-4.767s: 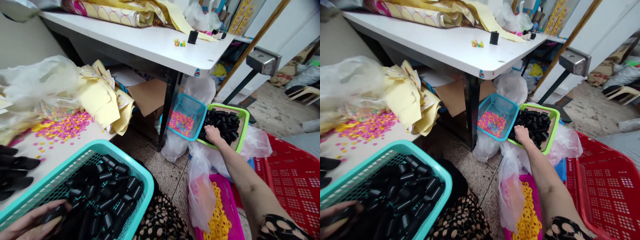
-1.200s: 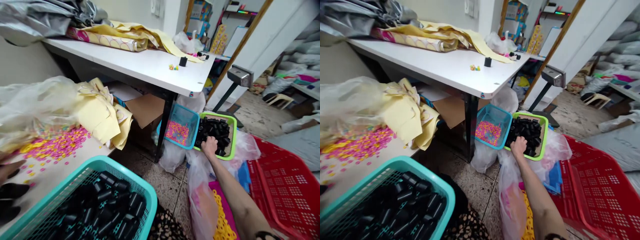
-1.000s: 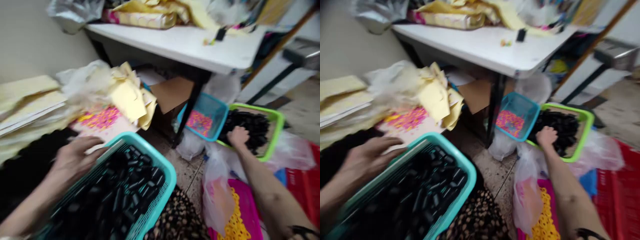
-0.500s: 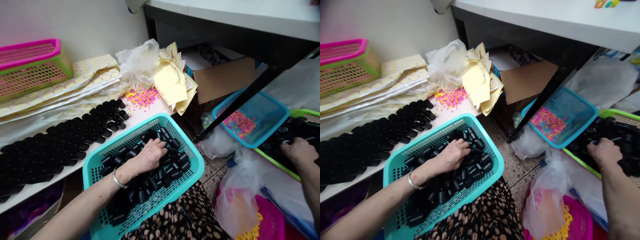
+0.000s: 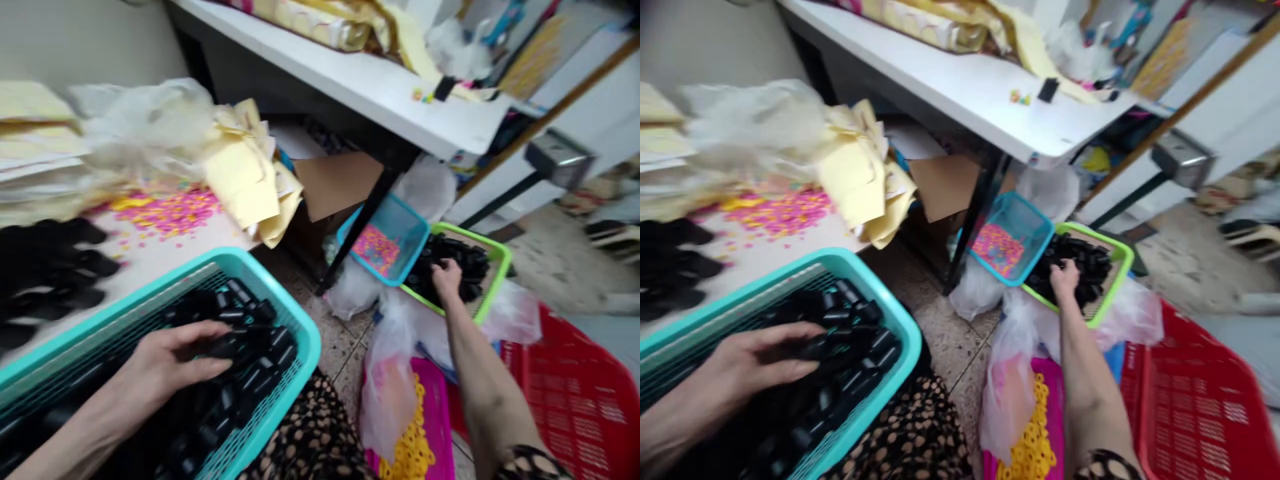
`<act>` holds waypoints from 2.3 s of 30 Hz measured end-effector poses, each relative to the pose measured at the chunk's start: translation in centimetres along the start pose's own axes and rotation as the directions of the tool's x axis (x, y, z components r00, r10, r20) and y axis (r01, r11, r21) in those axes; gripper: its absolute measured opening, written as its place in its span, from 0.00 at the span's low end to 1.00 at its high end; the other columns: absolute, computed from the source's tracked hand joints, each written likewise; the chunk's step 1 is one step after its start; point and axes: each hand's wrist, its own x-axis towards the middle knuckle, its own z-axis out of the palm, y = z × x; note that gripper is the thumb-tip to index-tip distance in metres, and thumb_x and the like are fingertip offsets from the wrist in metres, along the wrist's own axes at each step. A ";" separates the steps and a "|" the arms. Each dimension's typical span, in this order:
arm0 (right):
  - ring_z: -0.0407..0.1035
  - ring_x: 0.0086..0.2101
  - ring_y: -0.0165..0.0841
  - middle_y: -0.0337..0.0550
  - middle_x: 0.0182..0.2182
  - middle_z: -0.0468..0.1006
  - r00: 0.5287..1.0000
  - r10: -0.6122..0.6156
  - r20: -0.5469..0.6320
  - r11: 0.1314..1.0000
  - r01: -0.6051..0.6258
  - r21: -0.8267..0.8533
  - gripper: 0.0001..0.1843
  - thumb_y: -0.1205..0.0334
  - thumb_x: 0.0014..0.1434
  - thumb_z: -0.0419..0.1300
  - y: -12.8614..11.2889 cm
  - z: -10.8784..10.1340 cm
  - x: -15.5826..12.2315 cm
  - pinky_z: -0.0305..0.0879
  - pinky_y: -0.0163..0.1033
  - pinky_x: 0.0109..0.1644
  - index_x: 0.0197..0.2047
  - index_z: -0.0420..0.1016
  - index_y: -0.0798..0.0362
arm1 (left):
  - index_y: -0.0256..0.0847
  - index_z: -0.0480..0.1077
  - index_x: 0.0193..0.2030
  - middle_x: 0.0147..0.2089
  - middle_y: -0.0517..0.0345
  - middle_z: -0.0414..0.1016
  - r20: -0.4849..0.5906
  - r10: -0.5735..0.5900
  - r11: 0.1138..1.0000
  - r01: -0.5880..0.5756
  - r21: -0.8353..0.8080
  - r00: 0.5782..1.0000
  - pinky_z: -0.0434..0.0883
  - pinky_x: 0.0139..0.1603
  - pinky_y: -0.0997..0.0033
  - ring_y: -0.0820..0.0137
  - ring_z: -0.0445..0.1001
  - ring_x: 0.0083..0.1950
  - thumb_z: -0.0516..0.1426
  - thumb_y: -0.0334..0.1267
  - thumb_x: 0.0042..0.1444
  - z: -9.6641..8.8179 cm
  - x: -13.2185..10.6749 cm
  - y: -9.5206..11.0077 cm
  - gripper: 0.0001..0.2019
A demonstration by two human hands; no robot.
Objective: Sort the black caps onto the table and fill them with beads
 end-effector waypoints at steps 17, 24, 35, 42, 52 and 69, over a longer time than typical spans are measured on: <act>0.70 0.31 0.32 0.40 0.32 0.75 0.395 -0.278 0.876 0.313 -0.825 0.471 0.14 0.51 0.52 0.61 -14.7 1.2 -18.2 0.72 0.37 0.30 0.41 0.75 0.48 | 0.37 0.75 0.39 0.33 0.58 0.76 0.225 0.345 0.901 -0.254 -0.352 0.911 0.70 0.35 0.75 0.74 0.71 0.31 0.66 0.34 0.41 7.3 -1.6 4.6 0.15; 0.70 0.30 0.33 0.42 0.32 0.75 0.267 -0.341 0.901 0.403 -0.825 0.397 0.13 0.55 0.54 0.61 -17.6 1.3 -20.9 0.71 0.38 0.30 0.41 0.77 0.52 | 0.37 0.76 0.42 0.31 0.60 0.74 0.221 0.394 0.857 -0.270 -0.440 0.892 0.67 0.32 0.78 0.78 0.68 0.29 0.64 0.33 0.46 5.8 -1.8 3.3 0.14; 0.65 0.26 0.28 0.40 0.29 0.72 0.401 -0.386 0.831 0.564 -0.610 0.556 0.08 0.63 0.55 0.60 -19.2 1.7 -22.9 0.63 0.32 0.25 0.36 0.79 0.54 | 0.36 0.75 0.40 0.29 0.61 0.73 0.172 0.399 0.813 -0.260 -0.521 0.901 0.67 0.32 0.79 0.79 0.68 0.28 0.66 0.33 0.45 4.6 -1.2 1.7 0.13; 0.70 0.31 0.31 0.42 0.36 0.75 0.459 -0.287 0.841 0.366 -0.758 0.539 0.10 0.59 0.54 0.63 -19.3 1.9 -22.9 0.71 0.38 0.35 0.40 0.77 0.51 | 0.34 0.75 0.39 0.29 0.58 0.75 0.206 0.340 0.844 -0.201 -0.498 0.918 0.67 0.30 0.78 0.78 0.69 0.27 0.67 0.33 0.42 4.3 -1.1 1.7 0.15; 0.73 0.40 0.30 0.39 0.40 0.76 0.688 -0.294 0.663 0.332 -0.577 0.746 0.12 0.62 0.51 0.67 -19.6 2.5 -24.8 0.69 0.36 0.45 0.41 0.75 0.48 | 0.32 0.76 0.36 0.26 0.57 0.74 0.131 0.275 0.805 -0.153 -0.574 0.953 0.68 0.28 0.77 0.76 0.72 0.27 0.68 0.35 0.41 5.8 -0.7 1.0 0.14; 0.73 0.44 0.33 0.40 0.42 0.76 0.765 -0.383 0.517 0.372 -0.385 0.845 0.13 0.69 0.56 0.61 -19.7 3.0 -25.6 0.69 0.39 0.49 0.44 0.74 0.47 | 0.31 0.77 0.36 0.25 0.57 0.73 0.116 0.276 0.812 -0.166 -0.560 0.954 0.67 0.26 0.80 0.79 0.69 0.24 0.66 0.38 0.44 5.6 -0.6 1.0 0.14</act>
